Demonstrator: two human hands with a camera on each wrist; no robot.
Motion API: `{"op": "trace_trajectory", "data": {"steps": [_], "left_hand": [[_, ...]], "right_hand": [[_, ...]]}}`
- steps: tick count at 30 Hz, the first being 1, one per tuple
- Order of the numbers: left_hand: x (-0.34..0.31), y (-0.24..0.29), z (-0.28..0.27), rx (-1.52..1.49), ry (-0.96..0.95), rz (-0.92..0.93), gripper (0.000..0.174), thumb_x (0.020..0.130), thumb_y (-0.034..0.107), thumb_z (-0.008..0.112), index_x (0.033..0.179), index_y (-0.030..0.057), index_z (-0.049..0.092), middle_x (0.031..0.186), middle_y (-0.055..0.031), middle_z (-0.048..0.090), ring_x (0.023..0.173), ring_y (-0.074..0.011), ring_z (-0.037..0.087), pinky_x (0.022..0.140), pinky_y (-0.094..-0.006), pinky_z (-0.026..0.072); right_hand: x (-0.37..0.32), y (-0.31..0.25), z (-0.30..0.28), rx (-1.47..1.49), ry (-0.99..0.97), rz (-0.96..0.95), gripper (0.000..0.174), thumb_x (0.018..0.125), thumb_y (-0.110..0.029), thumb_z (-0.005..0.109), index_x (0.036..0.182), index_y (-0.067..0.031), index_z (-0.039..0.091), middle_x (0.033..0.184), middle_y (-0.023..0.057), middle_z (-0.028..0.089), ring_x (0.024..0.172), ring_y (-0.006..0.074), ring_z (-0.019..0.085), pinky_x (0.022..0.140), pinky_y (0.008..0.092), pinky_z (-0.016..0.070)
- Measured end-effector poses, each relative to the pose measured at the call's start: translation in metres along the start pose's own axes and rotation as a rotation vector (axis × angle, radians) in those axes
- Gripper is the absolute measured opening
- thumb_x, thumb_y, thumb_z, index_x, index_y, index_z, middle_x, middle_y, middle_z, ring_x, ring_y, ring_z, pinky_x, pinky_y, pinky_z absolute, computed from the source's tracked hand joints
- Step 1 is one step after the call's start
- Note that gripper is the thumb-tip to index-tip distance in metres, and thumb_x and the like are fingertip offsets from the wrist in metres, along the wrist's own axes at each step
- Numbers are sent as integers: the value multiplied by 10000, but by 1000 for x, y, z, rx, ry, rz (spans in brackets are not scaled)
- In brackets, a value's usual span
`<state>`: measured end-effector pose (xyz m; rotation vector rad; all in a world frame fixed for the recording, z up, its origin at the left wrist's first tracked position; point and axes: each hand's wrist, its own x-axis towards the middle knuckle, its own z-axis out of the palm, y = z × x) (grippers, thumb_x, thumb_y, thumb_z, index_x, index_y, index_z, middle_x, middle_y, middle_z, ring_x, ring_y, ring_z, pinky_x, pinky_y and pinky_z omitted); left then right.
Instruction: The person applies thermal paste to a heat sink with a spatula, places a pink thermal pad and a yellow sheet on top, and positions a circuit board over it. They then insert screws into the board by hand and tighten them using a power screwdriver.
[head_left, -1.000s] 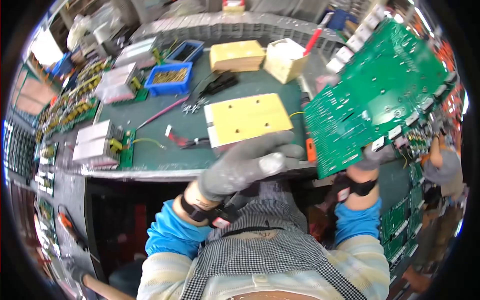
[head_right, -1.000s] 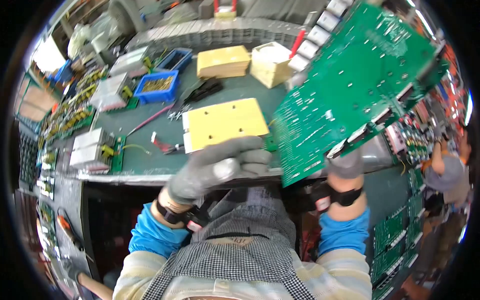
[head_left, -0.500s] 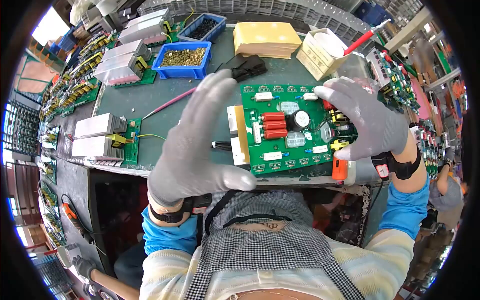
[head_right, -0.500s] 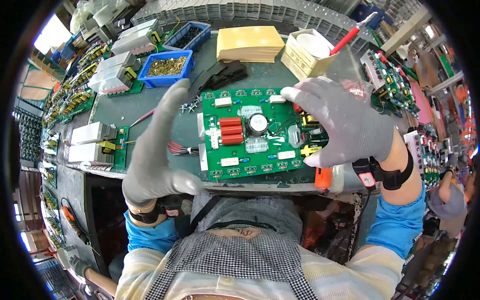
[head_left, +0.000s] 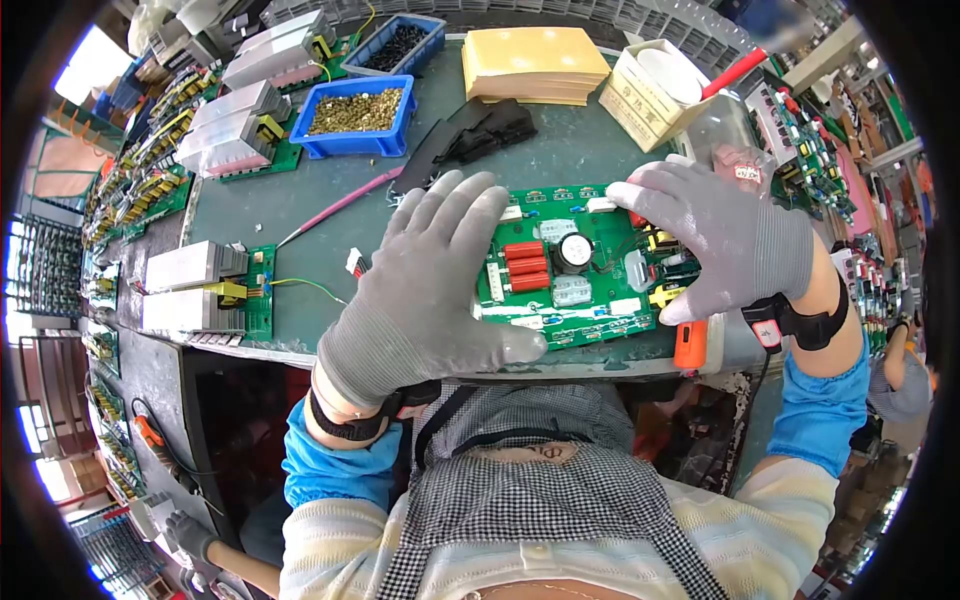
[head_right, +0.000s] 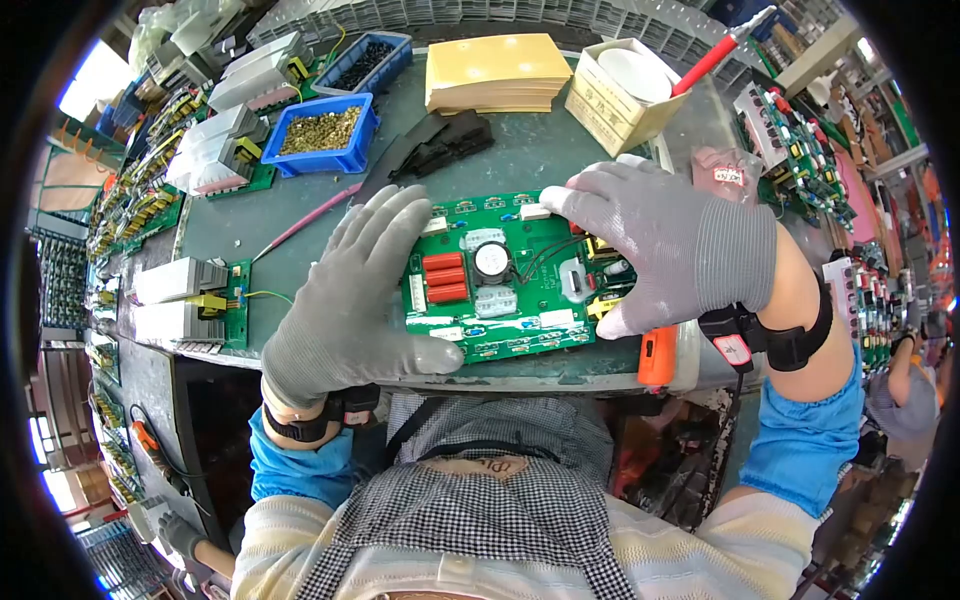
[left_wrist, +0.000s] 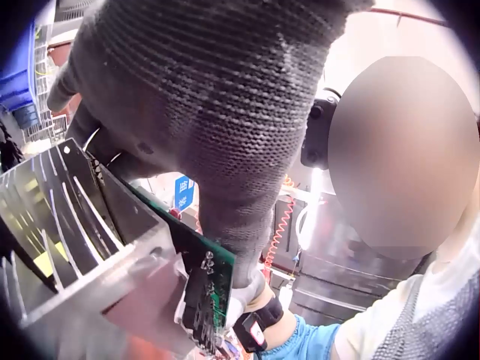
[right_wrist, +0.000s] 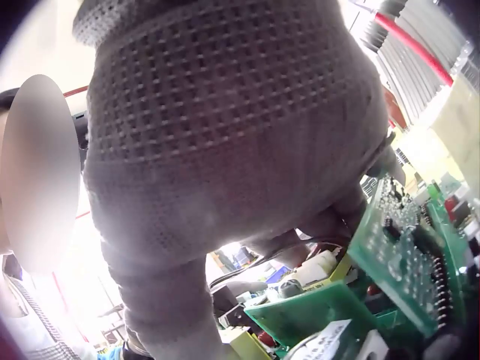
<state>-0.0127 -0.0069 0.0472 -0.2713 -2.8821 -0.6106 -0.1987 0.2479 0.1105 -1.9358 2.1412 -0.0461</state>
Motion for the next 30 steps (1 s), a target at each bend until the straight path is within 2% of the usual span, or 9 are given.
{"op": "trace_trajectory", "data": {"steps": [3, 6, 9, 12, 15, 19, 23, 27, 30], "left_hand": [[-2, 6, 2, 91, -2, -7, 1246, 606, 829, 732, 1450, -27, 404, 1480, -276, 431, 1395, -449, 415, 1171, -516, 321], [-3, 4, 0, 17, -15, -25, 1152, 673, 774, 717, 1439, -27, 400, 1467, -232, 443, 1401, -427, 396, 1165, -576, 276], [-5, 4, 0, 24, -22, -43, 1161, 663, 772, 721, 1441, -27, 399, 1474, -225, 441, 1397, -417, 406, 1164, -573, 277], [-5, 4, 1, 8, -24, -37, 1170, 650, 777, 723, 1432, -32, 402, 1447, -220, 460, 1373, -409, 434, 1162, -569, 279], [3, 4, -3, 98, -73, -19, 1290, 577, 824, 740, 1459, -36, 358, 1459, -247, 447, 1343, -449, 461, 1161, -559, 300], [-1, 7, -2, 146, -95, -19, 1296, 543, 793, 769, 1449, -40, 359, 1442, -246, 459, 1312, -450, 484, 1150, -583, 297], [12, 5, -12, 158, -185, -35, 1298, 548, 804, 762, 1443, -43, 353, 1420, -240, 472, 1321, -437, 485, 1155, -594, 287], [4, 12, -4, 290, -133, -16, 1296, 550, 807, 759, 1423, -62, 358, 1415, -239, 475, 1319, -428, 488, 1170, -594, 261], [19, 11, -17, 261, -283, -34, 1264, 573, 799, 753, 1401, -77, 370, 1391, -240, 491, 1286, -420, 516, 1166, -580, 271]], "right_hand": [[-3, -1, -2, -25, -48, 27, 1063, 621, -461, 842, 1453, 38, 408, 1328, 221, 528, 1269, 383, 512, 1088, 514, 387], [-2, -9, 4, -103, -6, 20, 1140, 600, -567, 847, 1460, 37, 405, 1360, 220, 504, 1317, 380, 475, 1136, 539, 316], [0, -19, 10, -174, 23, 66, 1210, 558, -650, 834, 1459, 37, 406, 1369, 213, 495, 1336, 375, 462, 1163, 545, 268], [-1, -20, 20, -222, 61, 75, 1234, 539, -660, 835, 1459, 42, 404, 1355, 217, 499, 1332, 369, 466, 1164, 539, 276], [1, -18, 17, -195, 54, 101, 1237, 541, -670, 828, 1457, 48, 408, 1342, 224, 505, 1323, 370, 470, 1171, 531, 275], [1, -20, 19, -231, 61, 75, 1232, 556, -693, 806, 1458, 48, 411, 1324, 227, 516, 1293, 388, 483, 1160, 505, 297], [3, -14, 20, -189, 42, 91, 1236, 589, -683, 800, 1487, 49, 367, 1349, 235, 494, 1319, 384, 465, 1171, 528, 269], [-2, -24, 22, -250, 19, 86, 1227, 617, -713, 770, 1487, 51, 362, 1371, 250, 477, 1325, 386, 466, 1175, 533, 252], [3, -20, 20, -225, 25, 121, 1224, 637, -724, 758, 1493, 53, 352, 1374, 253, 476, 1339, 372, 456, 1176, 538, 248]]}}
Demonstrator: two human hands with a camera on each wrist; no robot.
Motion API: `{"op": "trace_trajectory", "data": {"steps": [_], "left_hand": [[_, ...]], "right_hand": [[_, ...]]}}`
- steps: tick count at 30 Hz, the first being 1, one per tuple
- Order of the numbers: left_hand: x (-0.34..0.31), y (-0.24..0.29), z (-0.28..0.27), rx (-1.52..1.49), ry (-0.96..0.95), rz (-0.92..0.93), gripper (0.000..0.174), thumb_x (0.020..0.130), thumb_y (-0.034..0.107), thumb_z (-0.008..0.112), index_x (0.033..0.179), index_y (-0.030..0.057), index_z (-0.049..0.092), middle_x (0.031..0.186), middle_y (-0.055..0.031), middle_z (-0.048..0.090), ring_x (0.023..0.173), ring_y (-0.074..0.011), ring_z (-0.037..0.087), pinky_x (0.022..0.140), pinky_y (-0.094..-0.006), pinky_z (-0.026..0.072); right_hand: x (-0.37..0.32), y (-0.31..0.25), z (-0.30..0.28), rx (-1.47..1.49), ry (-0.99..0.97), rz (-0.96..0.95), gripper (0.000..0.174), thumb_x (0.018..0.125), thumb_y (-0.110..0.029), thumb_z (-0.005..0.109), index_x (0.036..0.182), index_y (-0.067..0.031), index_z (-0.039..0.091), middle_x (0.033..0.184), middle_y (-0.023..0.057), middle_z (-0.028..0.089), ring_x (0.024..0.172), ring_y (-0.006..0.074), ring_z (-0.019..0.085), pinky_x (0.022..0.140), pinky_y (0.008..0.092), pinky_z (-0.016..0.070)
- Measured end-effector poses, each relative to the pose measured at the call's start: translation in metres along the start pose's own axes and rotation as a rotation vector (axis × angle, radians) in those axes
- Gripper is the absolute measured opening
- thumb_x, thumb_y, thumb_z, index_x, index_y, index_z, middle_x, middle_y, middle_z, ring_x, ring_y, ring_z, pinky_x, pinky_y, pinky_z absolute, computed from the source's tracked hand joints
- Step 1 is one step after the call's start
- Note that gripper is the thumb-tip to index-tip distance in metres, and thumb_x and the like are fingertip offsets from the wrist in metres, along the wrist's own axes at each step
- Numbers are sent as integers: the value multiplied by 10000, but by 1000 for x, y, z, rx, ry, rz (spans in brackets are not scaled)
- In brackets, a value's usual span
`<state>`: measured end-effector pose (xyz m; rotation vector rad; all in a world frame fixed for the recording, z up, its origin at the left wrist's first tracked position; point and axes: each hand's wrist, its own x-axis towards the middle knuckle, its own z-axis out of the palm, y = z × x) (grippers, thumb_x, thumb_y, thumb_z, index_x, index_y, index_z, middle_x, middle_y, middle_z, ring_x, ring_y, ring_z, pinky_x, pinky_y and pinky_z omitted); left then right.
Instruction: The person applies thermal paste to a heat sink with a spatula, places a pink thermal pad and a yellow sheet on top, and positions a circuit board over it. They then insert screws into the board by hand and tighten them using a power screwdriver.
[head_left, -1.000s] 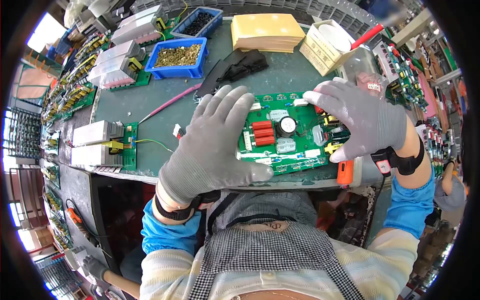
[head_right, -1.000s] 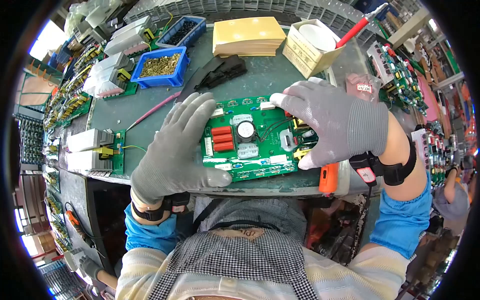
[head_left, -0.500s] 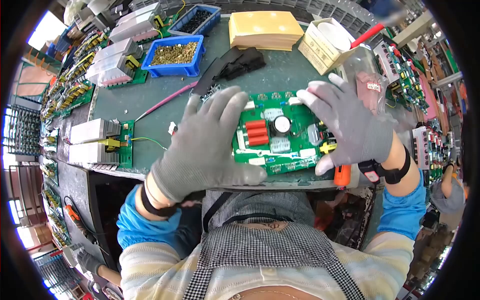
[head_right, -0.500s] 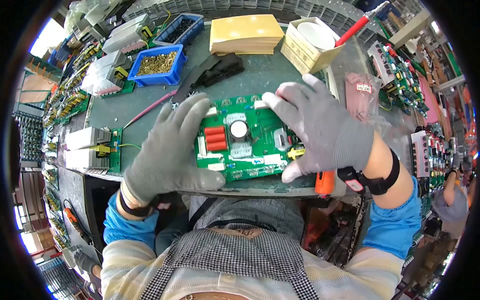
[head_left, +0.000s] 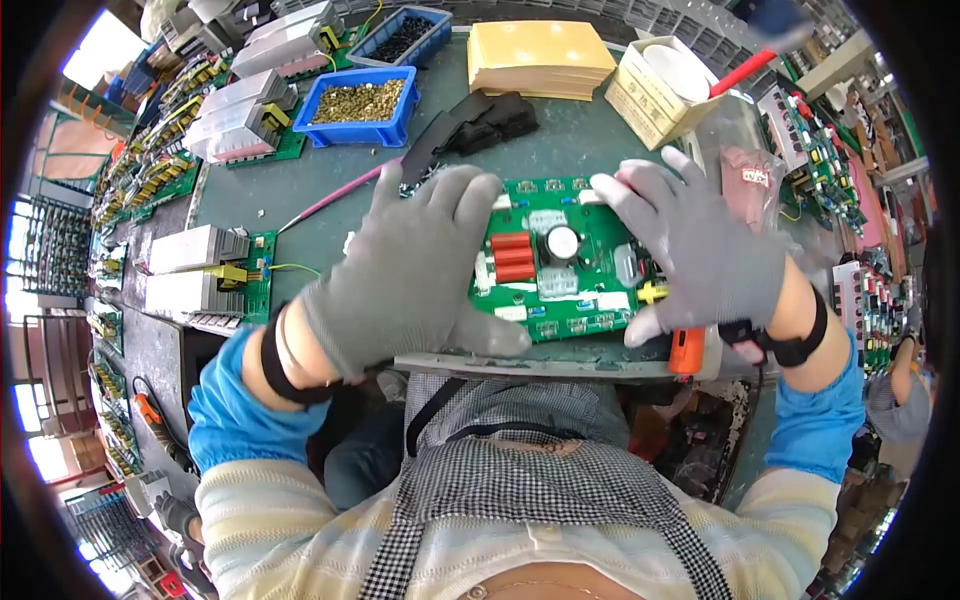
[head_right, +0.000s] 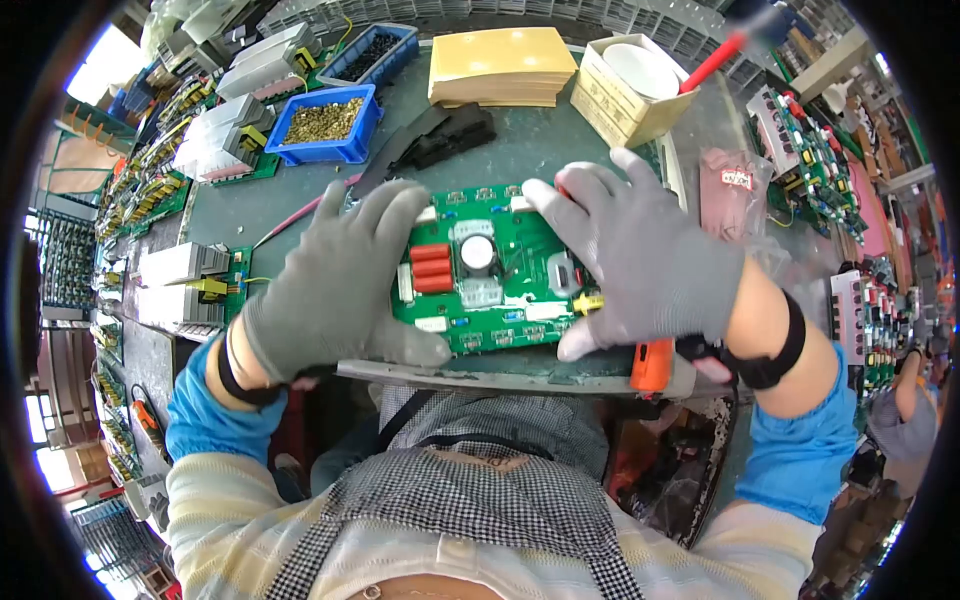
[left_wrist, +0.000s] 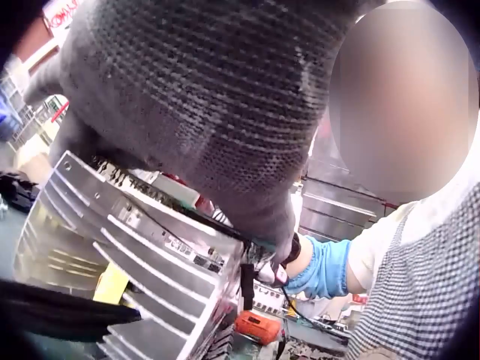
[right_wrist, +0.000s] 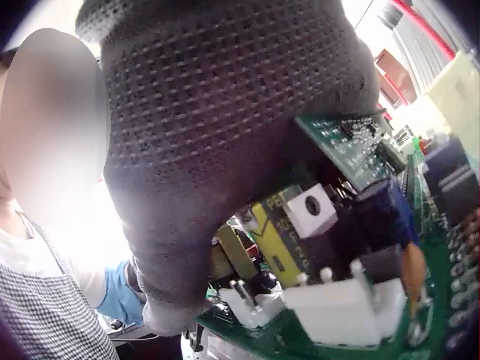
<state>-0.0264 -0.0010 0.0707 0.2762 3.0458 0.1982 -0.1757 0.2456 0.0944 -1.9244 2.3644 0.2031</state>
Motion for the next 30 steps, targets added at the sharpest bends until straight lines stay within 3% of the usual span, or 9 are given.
{"op": "trace_trajectory", "data": {"steps": [3, 7, 11, 14, 18, 21, 24, 26, 30], "left_hand": [[-8, 6, 10, 28, 175, 44, 1218, 590, 777, 756, 1372, -82, 391, 1341, -241, 519, 1224, -414, 556, 1142, -557, 307], [0, 7, -9, 27, -81, -32, 1237, 602, 820, 709, 1378, -88, 390, 1345, -245, 523, 1258, -407, 546, 1150, -569, 302], [-11, 6, 9, 131, 145, 69, 1237, 600, 827, 707, 1387, -76, 397, 1281, -233, 580, 1185, -431, 597, 1130, -596, 315], [5, 5, -15, 93, -92, -13, 1222, 599, 818, 714, 1387, -64, 404, 1312, -241, 568, 1218, -425, 579, 1132, -620, 299], [-14, 10, 8, 91, 197, 49, 1192, 582, 781, 750, 1369, -51, 421, 1326, -237, 575, 1213, -407, 590, 1139, -608, 294], [-6, 11, -5, 108, -11, -22, 1230, 567, 801, 735, 1387, -56, 407, 1332, -246, 568, 1214, -414, 587, 1148, -605, 281], [-16, 13, 9, 135, 148, -2, 1262, 561, 826, 712, 1402, -60, 394, 1340, -252, 562, 1217, -417, 585, 1158, -608, 261], [-11, 11, 6, 72, 83, -16, 1264, 578, 840, 692, 1407, -65, 388, 1342, -254, 560, 1218, -426, 583, 1166, -617, 237], [-15, 7, 18, 55, 239, 47, 1251, 593, 843, 684, 1390, -76, 392, 1305, -245, 574, 1142, -434, 621, 1178, -611, 223]], "right_hand": [[-2, 3, 2, -30, -21, -21, 1231, 653, -737, 744, 1502, 57, 338, 1377, 253, 476, 1328, 374, 466, 1172, 530, 260], [1, 4, 0, -19, -78, -13, 1246, 655, -742, 741, 1510, 67, 331, 1379, 262, 476, 1318, 378, 477, 1176, 539, 257], [-5, -6, 8, -96, -15, -12, 1247, 657, -738, 746, 1510, 72, 333, 1368, 260, 482, 1299, 381, 493, 1171, 525, 270], [4, 6, -2, 53, -113, -2, 1247, 660, -736, 747, 1517, 66, 325, 1372, 252, 483, 1306, 374, 488, 1172, 527, 267], [-5, -7, 10, -150, 3, -22, 1254, 663, -732, 747, 1526, 64, 307, 1355, 231, 497, 1304, 366, 492, 1168, 535, 270], [5, -5, -2, -87, -130, -22, 1253, 678, -725, 743, 1523, 84, 295, 1351, 241, 495, 1305, 368, 498, 1174, 551, 262], [7, 0, -5, -100, -150, -8, 1252, 680, -719, 746, 1522, 90, 294, 1340, 247, 497, 1295, 370, 503, 1173, 559, 266], [10, 2, -2, -49, -170, -16, 1249, 682, -717, 748, 1520, 93, 298, 1330, 248, 499, 1284, 373, 507, 1170, 566, 270], [1, -2, 9, -123, -3, -80, 1242, 669, -700, 758, 1512, 96, 315, 1307, 242, 505, 1267, 369, 504, 1180, 540, 266]]}}
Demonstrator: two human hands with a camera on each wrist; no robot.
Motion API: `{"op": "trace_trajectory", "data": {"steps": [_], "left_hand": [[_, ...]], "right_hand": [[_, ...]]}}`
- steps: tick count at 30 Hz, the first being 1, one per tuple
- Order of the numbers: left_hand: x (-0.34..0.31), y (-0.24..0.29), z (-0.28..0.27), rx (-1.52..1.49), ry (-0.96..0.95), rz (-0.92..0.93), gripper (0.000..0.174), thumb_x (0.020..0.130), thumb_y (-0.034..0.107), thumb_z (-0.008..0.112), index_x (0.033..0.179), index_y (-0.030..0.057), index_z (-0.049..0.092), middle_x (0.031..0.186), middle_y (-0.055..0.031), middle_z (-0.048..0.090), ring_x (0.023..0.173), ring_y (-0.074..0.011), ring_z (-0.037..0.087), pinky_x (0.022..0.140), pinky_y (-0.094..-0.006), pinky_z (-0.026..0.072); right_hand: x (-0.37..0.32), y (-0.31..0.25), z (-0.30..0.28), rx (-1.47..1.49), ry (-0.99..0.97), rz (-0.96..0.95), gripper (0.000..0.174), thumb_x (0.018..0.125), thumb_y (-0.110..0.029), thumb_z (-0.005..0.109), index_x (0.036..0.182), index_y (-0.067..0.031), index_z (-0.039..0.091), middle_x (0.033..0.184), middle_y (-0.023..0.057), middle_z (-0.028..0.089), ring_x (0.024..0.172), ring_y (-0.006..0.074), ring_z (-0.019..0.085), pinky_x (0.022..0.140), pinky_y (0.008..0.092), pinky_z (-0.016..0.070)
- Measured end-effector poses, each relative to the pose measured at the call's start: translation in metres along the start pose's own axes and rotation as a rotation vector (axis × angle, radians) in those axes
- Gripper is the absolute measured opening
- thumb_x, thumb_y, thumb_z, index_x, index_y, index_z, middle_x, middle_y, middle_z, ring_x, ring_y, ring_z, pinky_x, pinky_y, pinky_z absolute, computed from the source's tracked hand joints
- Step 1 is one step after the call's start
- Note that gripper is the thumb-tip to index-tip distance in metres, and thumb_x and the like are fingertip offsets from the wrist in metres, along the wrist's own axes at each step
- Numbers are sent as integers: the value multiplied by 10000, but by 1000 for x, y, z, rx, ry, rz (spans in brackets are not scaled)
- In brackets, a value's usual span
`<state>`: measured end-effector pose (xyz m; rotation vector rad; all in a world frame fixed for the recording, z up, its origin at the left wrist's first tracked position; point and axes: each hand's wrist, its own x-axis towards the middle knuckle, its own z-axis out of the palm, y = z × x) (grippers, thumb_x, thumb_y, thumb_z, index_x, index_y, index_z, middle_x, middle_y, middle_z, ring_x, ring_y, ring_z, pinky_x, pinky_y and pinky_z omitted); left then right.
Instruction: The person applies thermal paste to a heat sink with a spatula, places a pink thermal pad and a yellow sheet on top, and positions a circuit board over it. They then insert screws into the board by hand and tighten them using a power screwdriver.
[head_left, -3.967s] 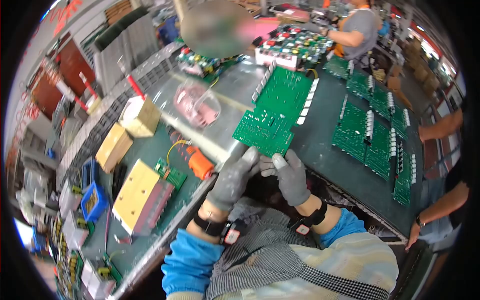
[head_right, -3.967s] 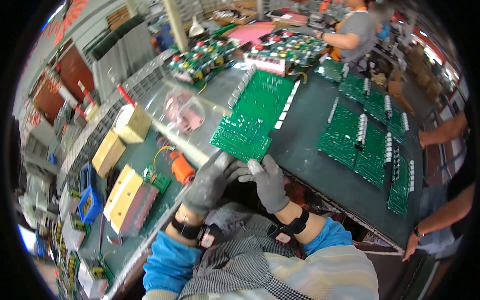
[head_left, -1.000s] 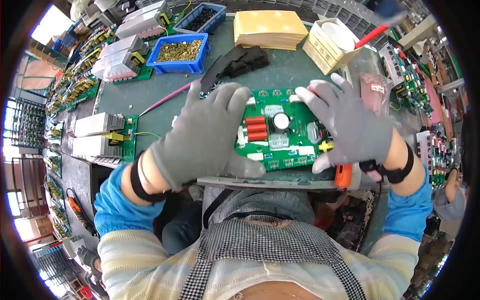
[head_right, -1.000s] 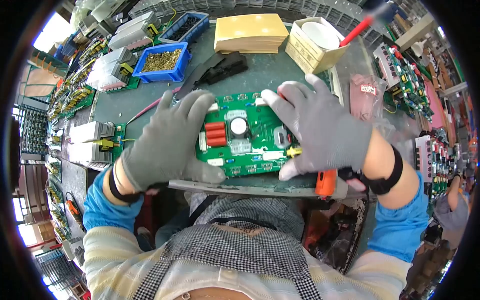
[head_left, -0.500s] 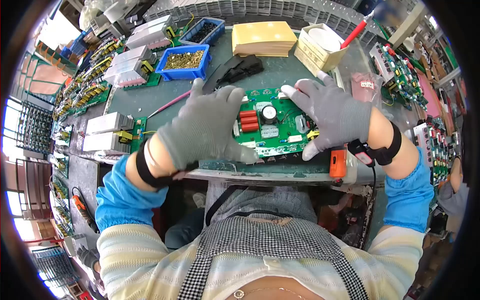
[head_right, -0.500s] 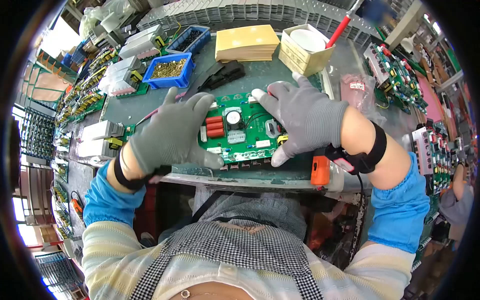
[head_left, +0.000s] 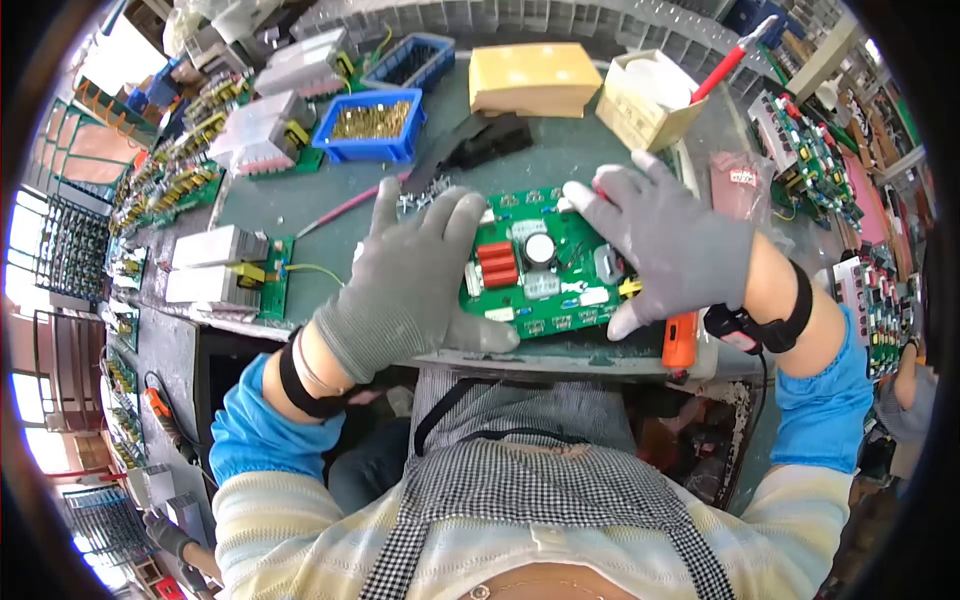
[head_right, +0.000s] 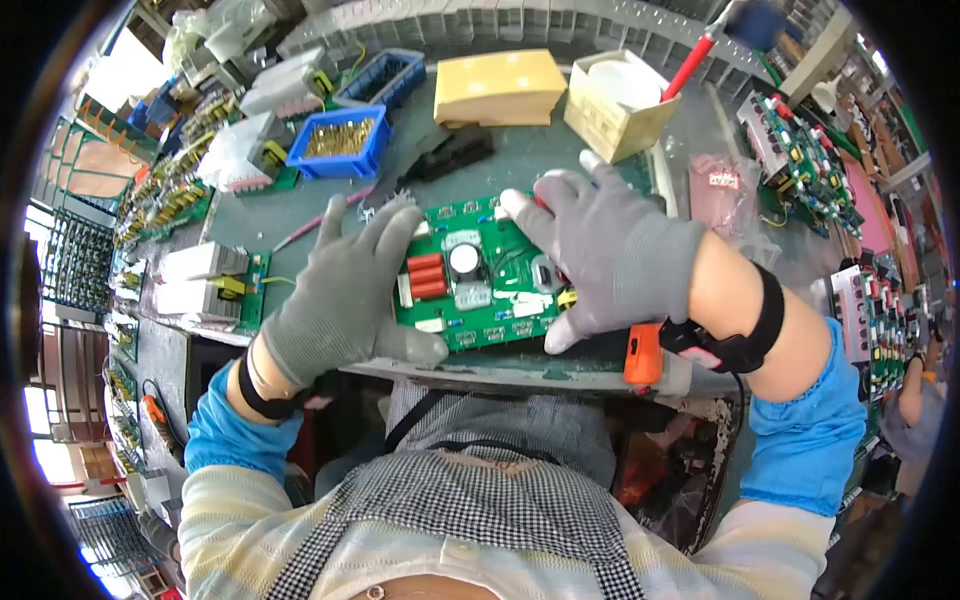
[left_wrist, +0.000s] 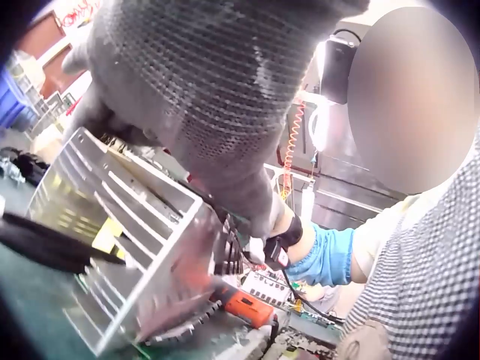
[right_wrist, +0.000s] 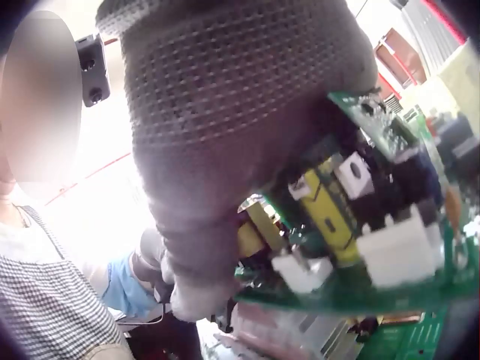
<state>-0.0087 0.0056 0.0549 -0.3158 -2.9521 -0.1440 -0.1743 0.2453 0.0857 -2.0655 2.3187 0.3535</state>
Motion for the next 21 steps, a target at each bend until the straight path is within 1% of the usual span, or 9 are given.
{"op": "trace_trajectory", "data": {"steps": [2, 3, 8, 10, 12, 13, 17, 20, 21], "left_hand": [[6, -3, -7, -38, -87, -20, 1251, 586, 845, 685, 1382, -78, 399, 1297, -243, 578, 1124, -431, 631, 1183, -607, 217], [13, -4, -15, -44, -192, -63, 1267, 566, 851, 691, 1378, -79, 403, 1300, -242, 578, 1137, -431, 629, 1193, -603, 202], [5, -6, -2, -31, -79, -35, 1263, 552, 839, 709, 1383, -60, 399, 1304, -234, 571, 1170, -411, 618, 1200, -611, 182], [6, -6, -2, -37, -103, -54, 1258, 551, 829, 718, 1388, -52, 395, 1319, -229, 562, 1191, -404, 610, 1201, -613, 181], [5, -4, 1, 2, -86, -69, 1240, 572, 835, 710, 1370, -68, 417, 1313, -212, 559, 1232, -354, 590, 1195, -629, 182], [4, -3, 3, 17, -81, -75, 1232, 582, 837, 706, 1360, -76, 428, 1310, -204, 558, 1252, -329, 580, 1193, -637, 183], [3, -3, 4, 6, -82, -75, 1214, 605, 811, 720, 1378, -73, 411, 1343, -214, 536, 1283, -343, 555, 1205, -621, 169], [3, -4, 0, -69, -62, -67, 1232, 566, 775, 760, 1391, -60, 386, 1364, -226, 532, 1252, -377, 582, 1212, -598, 181], [3, -4, 1, -58, -64, -69, 1243, 558, 782, 759, 1389, -64, 387, 1363, -228, 532, 1258, -378, 577, 1211, -596, 186]], "right_hand": [[3, 1, -10, 64, -94, 27, 1244, 665, -693, 767, 1515, 92, 311, 1318, 248, 499, 1301, 367, 482, 1190, 531, 259], [5, 3, -14, 83, -117, 36, 1247, 662, -693, 768, 1516, 92, 309, 1318, 247, 499, 1306, 367, 478, 1191, 530, 258], [4, 0, -11, 72, -70, 25, 1257, 640, -673, 791, 1508, 96, 305, 1333, 260, 489, 1319, 374, 467, 1193, 527, 259], [6, 1, -12, 83, -111, 46, 1257, 626, -673, 799, 1506, 83, 314, 1410, 282, 448, 1390, 400, 404, 1198, 539, 246], [6, -1, -17, 62, -126, 63, 1265, 617, -679, 800, 1508, 77, 315, 1467, 283, 411, 1425, 417, 365, 1200, 546, 237], [5, -1, -25, 48, -104, 41, 1295, 587, -701, 800, 1510, 67, 316, 1539, 269, 346, 1462, 436, 307, 1210, 554, 210], [14, -3, -37, 85, 0, -5, 1366, 618, -927, 586, 1512, 65, 297, 1583, 266, 289, 1446, 480, 309, 1193, 588, 208], [26, -17, -23, 152, 34, -35, 1341, 623, -910, 592, 1503, 62, 315, 1568, 261, 318, 1439, 465, 332, 1196, 578, 214], [30, -20, -21, 186, 11, -15, 1336, 543, -750, 778, 1514, 47, 323, 1558, 264, 350, 1451, 429, 343, 1208, 552, 223]]}}
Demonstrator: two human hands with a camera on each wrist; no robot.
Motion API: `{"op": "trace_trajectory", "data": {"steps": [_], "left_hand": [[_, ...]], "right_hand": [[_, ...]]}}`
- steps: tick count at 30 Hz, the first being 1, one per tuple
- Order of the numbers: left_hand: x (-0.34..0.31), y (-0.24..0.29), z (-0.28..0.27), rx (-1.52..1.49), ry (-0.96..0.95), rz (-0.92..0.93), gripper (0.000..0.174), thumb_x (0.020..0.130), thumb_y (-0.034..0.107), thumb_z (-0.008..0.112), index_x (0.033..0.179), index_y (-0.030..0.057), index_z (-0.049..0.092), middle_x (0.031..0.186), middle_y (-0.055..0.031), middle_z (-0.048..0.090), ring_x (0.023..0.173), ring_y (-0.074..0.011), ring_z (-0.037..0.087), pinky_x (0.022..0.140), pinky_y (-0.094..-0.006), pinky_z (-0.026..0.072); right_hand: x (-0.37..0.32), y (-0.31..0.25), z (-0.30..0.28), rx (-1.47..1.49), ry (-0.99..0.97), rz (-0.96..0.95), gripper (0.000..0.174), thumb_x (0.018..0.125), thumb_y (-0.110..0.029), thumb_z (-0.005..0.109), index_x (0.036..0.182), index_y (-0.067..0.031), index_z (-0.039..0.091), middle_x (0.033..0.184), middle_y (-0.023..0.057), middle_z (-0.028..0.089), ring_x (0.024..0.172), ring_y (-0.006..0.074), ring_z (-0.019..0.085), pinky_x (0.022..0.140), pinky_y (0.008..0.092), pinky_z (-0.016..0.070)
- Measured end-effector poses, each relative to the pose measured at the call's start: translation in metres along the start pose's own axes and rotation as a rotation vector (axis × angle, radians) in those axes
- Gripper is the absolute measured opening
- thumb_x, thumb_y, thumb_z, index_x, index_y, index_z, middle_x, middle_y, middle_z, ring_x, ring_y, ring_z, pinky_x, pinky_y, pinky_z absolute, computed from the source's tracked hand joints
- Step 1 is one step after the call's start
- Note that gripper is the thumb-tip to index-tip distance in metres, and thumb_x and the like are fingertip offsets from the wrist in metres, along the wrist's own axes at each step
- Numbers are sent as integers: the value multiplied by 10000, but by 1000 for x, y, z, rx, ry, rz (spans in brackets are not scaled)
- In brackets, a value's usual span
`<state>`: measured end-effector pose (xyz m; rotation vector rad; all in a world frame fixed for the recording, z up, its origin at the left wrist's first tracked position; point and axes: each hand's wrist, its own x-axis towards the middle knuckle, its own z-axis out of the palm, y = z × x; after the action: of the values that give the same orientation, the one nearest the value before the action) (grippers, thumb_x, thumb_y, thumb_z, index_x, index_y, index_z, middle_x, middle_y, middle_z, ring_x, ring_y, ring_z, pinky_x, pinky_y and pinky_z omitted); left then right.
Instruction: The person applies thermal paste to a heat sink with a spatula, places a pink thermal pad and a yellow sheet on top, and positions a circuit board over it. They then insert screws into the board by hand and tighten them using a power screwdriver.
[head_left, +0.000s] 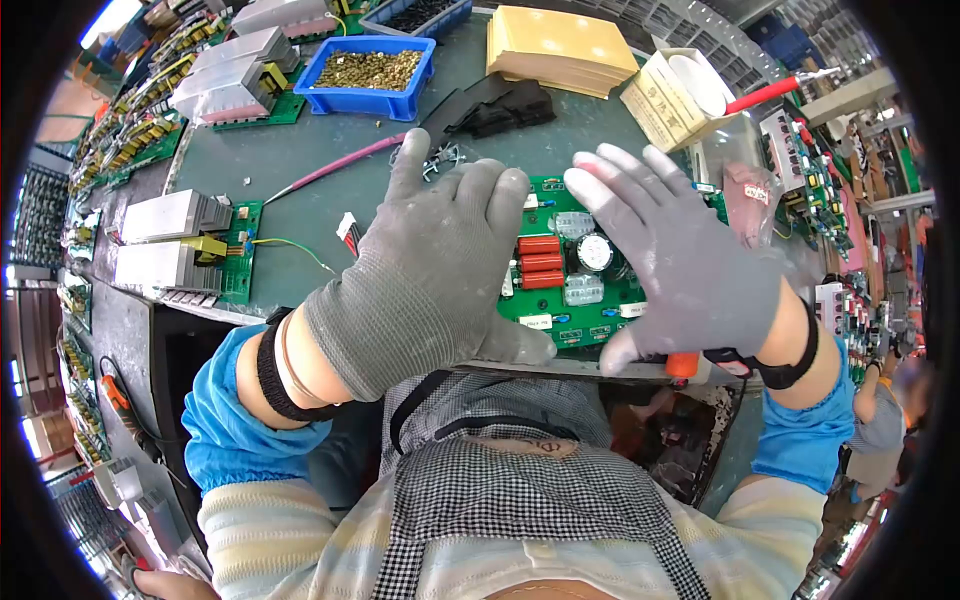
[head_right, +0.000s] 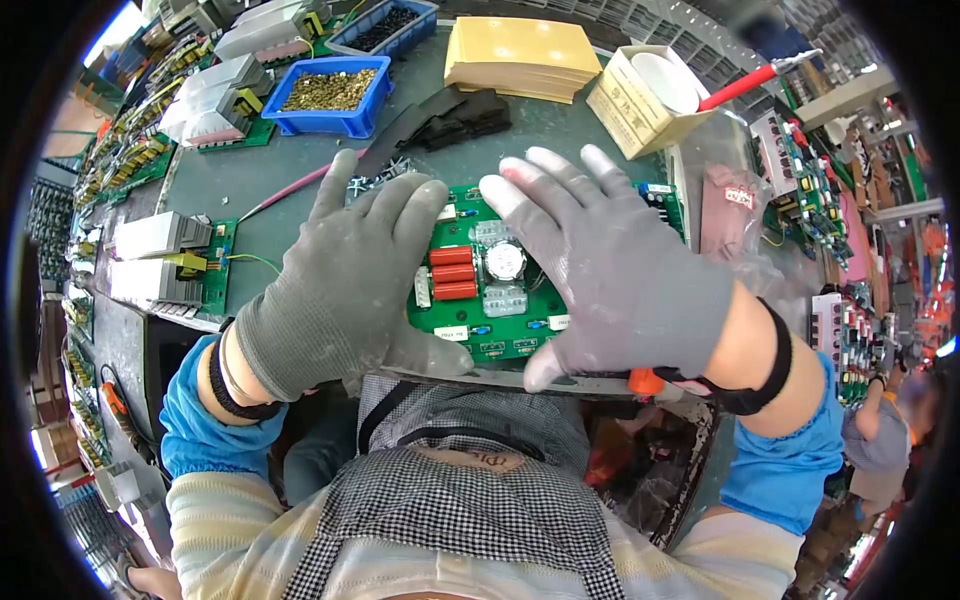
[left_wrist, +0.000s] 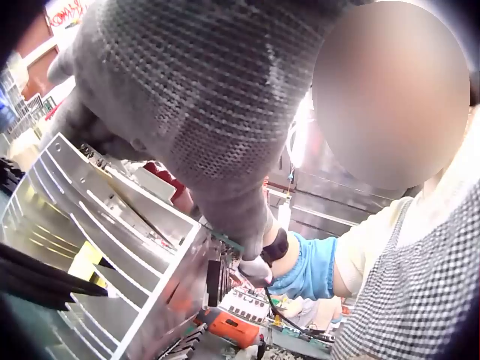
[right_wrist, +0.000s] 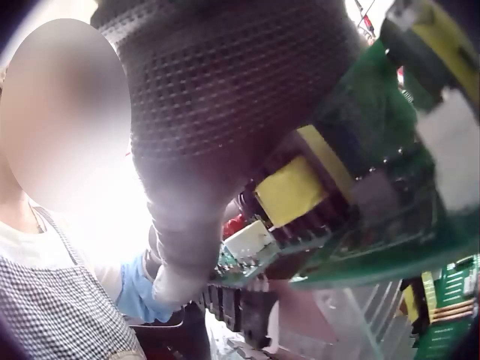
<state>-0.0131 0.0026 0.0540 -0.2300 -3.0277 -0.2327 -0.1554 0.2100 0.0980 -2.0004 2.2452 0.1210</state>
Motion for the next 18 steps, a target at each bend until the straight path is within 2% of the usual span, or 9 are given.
{"op": "trace_trajectory", "data": {"steps": [4, 7, 10, 13, 14, 17, 18], "left_hand": [[0, 0, -3, -40, -31, -16, 1296, 521, 813, 756, 1386, -79, 388, 1378, -251, 517, 1304, -405, 535, 1203, -592, 215], [-8, -4, 0, -145, 159, 6, 1362, 500, 834, 751, 1427, -83, 359, 1414, -281, 489, 1344, -439, 483, 1199, -571, 244], [-27, -21, 2, -278, 131, -81, 1415, 483, 810, 782, 1482, -74, 309, 1450, -281, 470, 1372, -462, 438, 1201, -539, 260], [-35, -23, 15, -438, 98, -34, 1313, 500, 512, 930, 1490, -60, 285, 1448, -262, 466, 1381, -437, 428, 1186, -545, 274], [-36, -21, 17, -433, 94, -81, 1332, 501, 507, 935, 1504, -60, 268, 1431, -261, 481, 1372, -444, 435, 1178, -529, 305], [-37, -23, 22, -542, 117, -117, 1326, 510, 542, 927, 1493, -71, 283, 1411, -263, 505, 1352, -453, 462, 1179, -521, 319], [-37, -24, 23, -487, 141, -90, 1324, 511, 556, 923, 1488, -75, 291, 1402, -265, 515, 1343, -456, 472, 1178, -518, 323]], "right_hand": [[0, 4, 6, 3, -29, -11, 1289, 579, -753, 773, 1498, 48, 352, 1549, 251, 360, 1430, 415, 375, 1198, 533, 249], [1, 2, 6, -5, -20, 10, 1256, 593, -723, 786, 1486, 55, 370, 1552, 250, 351, 1416, 420, 380, 1194, 532, 255], [0, 2, 11, 7, 18, 34, 1210, 608, -683, 801, 1473, 57, 391, 1538, 249, 363, 1394, 416, 396, 1185, 519, 270], [1, 2, 11, 20, 33, -1, 1178, 616, -661, 806, 1461, 59, 410, 1516, 245, 385, 1376, 407, 413, 1173, 501, 287], [2, 3, 10, 19, 21, -8, 1173, 617, -658, 806, 1458, 58, 414, 1512, 243, 390, 1373, 402, 417, 1168, 498, 292], [4, 3, 6, 12, -5, -17, 1157, 618, -648, 808, 1452, 57, 425, 1503, 236, 401, 1367, 391, 426, 1155, 489, 307], [5, 2, 5, 9, -12, -17, 1153, 618, -644, 808, 1451, 56, 428, 1503, 234, 402, 1368, 390, 427, 1152, 487, 311]]}}
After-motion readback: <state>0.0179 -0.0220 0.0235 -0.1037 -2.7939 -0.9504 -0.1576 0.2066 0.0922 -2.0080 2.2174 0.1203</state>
